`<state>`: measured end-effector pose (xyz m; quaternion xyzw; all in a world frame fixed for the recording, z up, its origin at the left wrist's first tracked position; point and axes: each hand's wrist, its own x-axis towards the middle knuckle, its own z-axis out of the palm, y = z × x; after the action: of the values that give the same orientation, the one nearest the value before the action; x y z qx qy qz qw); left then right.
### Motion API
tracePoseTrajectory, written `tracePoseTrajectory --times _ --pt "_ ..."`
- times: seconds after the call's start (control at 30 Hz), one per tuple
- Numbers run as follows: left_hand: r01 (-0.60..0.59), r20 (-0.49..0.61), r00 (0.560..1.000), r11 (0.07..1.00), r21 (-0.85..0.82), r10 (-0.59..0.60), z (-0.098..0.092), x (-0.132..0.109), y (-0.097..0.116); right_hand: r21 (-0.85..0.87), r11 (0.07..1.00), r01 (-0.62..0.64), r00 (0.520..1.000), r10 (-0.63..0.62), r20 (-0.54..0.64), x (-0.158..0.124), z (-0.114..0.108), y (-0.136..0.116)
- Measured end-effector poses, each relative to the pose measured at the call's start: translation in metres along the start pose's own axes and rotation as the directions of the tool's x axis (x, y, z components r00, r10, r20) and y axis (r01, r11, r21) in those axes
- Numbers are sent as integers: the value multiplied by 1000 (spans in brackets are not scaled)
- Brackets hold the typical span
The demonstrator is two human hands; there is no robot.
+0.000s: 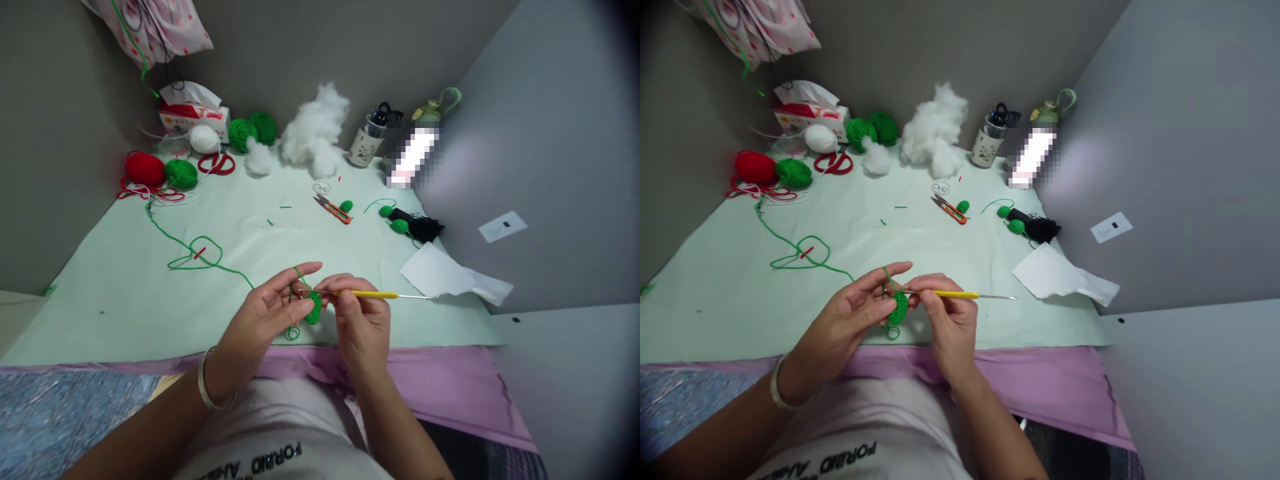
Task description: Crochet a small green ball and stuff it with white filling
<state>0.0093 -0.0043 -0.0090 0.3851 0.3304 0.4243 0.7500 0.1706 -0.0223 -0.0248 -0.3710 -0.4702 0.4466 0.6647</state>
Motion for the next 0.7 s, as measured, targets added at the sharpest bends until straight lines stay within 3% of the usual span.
tracePoseTrajectory --times 0.17,0.27,0.33,0.37,0.43,0.53,0.63,0.7 --pt "-30 -98 995 999 28 32 3 -1 3 -264 942 208 978 -196 71 -4 3 -5" --pt "-31 -125 992 999 25 34 7 -3 4 -560 718 414 908 -368 200 -13 1 -1" --pt "1 -127 992 998 -66 -10 10 -4 4 -659 555 508 850 -447 279 -19 -1 4" --pt "34 -115 992 991 -126 -49 11 -4 4 -667 524 529 834 -467 294 -21 -1 5" --pt "123 -64 988 964 -234 -142 11 -3 5 -627 582 517 845 -463 267 -20 -2 4" --pt "177 -14 982 945 -275 -189 7 -1 7 -476 798 370 923 -375 89 -11 -1 -4" --pt "55 -69 995 982 -183 -68 4 0 7 -242 951 195 977 -210 -39 -2 2 -11" --pt "-40 -102 994 995 -89 30 5 -1 4 -190 970 149 987 -157 -26 -2 4 -11"
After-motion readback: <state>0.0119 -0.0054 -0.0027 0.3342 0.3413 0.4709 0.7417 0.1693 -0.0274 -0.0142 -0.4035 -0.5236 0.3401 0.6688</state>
